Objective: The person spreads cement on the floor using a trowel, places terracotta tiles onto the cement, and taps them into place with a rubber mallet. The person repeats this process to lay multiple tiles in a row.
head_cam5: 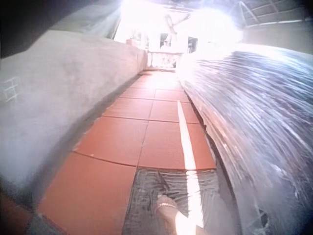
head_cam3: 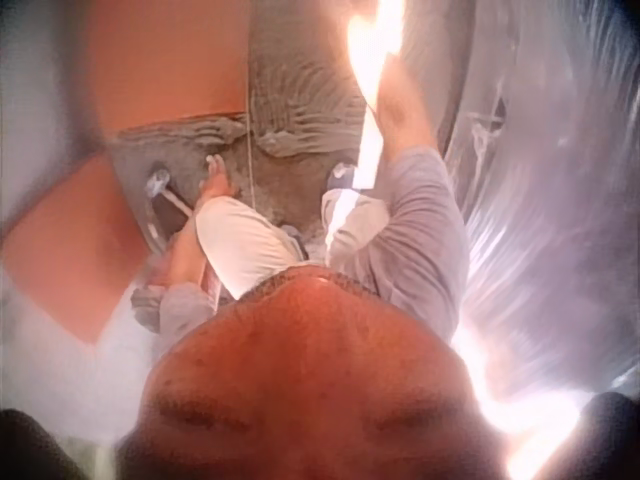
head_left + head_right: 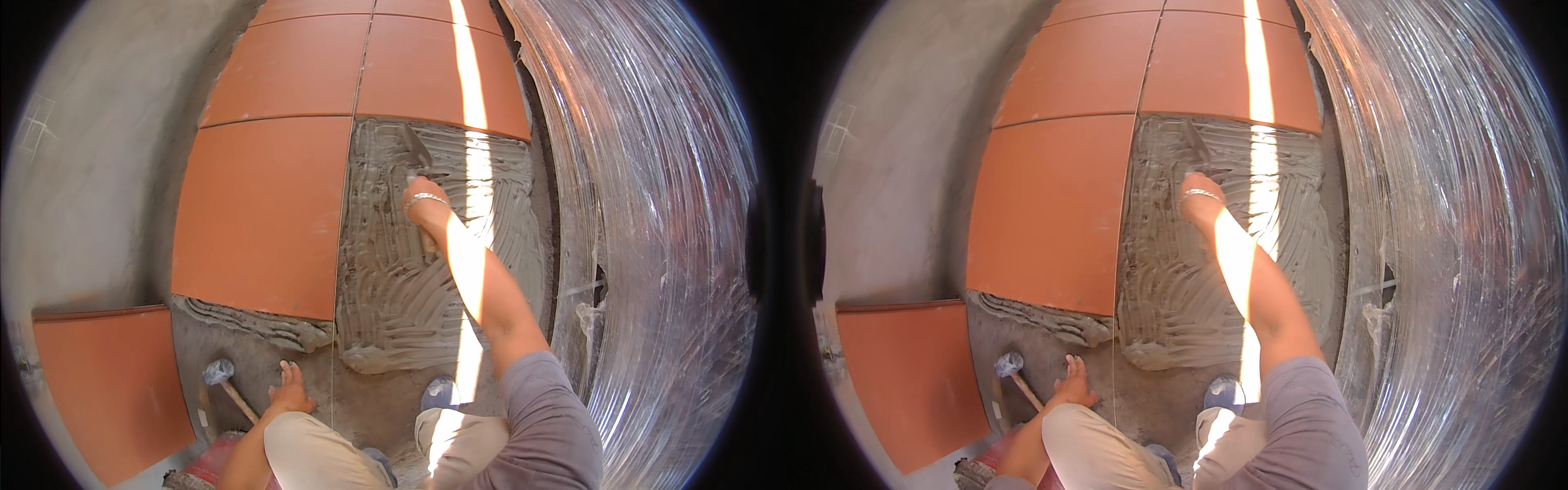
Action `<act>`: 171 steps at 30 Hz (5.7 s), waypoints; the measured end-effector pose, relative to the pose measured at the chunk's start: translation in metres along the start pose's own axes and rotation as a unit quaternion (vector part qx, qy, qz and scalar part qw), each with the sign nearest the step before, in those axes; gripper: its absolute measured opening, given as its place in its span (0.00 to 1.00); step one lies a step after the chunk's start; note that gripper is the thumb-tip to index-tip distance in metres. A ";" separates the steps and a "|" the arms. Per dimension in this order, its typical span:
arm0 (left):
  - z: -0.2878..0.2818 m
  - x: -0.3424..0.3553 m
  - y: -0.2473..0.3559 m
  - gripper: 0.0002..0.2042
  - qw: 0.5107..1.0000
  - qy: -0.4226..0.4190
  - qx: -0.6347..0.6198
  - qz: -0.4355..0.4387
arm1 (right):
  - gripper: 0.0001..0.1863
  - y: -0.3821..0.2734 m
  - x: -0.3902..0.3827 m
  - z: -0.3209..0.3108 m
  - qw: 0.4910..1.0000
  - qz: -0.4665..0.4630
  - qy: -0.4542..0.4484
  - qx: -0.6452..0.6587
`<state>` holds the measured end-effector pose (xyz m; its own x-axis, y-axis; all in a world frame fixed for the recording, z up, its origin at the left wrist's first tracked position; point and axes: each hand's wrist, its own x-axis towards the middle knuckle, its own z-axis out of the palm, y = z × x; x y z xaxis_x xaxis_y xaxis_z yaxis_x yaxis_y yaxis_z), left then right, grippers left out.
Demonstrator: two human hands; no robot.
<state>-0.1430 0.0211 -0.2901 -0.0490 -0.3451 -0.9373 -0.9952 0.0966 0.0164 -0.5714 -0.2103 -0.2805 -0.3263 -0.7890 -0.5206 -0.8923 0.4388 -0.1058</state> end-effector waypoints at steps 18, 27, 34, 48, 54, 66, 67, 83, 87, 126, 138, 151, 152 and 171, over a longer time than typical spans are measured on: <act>-0.004 -0.003 0.005 0.52 1.000 -0.007 0.004 -0.005 | 0.14 0.026 0.007 0.018 0.995 -0.029 0.096 -0.015; -0.001 -0.001 0.011 0.51 1.000 0.009 0.021 -0.005 | 0.09 0.090 -0.116 0.075 0.959 -0.159 0.083 -0.219; 0.002 0.003 0.009 0.50 1.000 0.021 0.017 -0.010 | 0.17 0.100 -0.199 0.101 0.976 -0.161 -0.086 -0.116; 0.012 0.014 0.004 0.49 0.998 0.048 0.040 0.013 | 0.25 0.100 -0.271 0.150 0.973 -0.101 -0.203 -0.031; 0.017 0.023 0.005 0.51 0.999 0.044 0.031 0.005 | 0.20 0.104 -0.330 0.156 0.963 -0.090 -0.253 0.018; 0.013 0.046 -0.010 0.53 0.999 0.010 0.027 0.046 | 0.10 0.176 -0.277 0.140 0.998 -0.045 -0.030 0.035; 0.011 0.047 -0.010 0.53 0.999 0.004 0.024 0.034 | 0.10 0.178 -0.287 0.145 0.996 -0.051 -0.072 0.016; 0.031 0.093 -0.036 0.53 0.998 0.004 0.065 0.010 | 0.23 0.222 -0.380 0.162 0.976 0.018 0.086 0.197; 0.038 0.111 -0.047 0.54 0.984 -0.009 0.174 0.045 | 0.24 0.226 -0.367 0.196 0.984 0.098 0.013 0.150; 0.019 -0.009 0.005 0.53 0.993 0.088 -0.084 0.007 | 0.20 0.195 -0.402 0.285 0.941 0.225 -0.166 0.191; -0.022 0.032 -0.014 0.24 0.987 -0.053 0.097 0.113 | 0.19 0.124 -0.355 0.187 0.966 0.073 -0.115 0.222; -0.203 -0.273 -0.352 0.34 0.722 0.616 -0.035 -0.312 | 0.18 0.098 -0.385 0.156 0.956 0.118 -0.099 0.248; -0.194 -0.285 -0.379 0.35 0.653 0.669 -0.008 -0.354 | 0.18 0.098 -0.387 0.156 0.956 0.121 -0.098 0.249; -0.144 -0.289 -0.413 0.36 0.617 0.632 -0.081 -0.462 | 0.18 0.163 -0.489 0.160 0.954 0.171 -0.080 0.233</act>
<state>0.2701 -0.0537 0.0245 0.6206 -0.6445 0.4466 -0.6384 -0.7460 -0.1896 -0.5071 0.3158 -0.1789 -0.4875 -0.5066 -0.7111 -0.4944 0.8315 -0.2535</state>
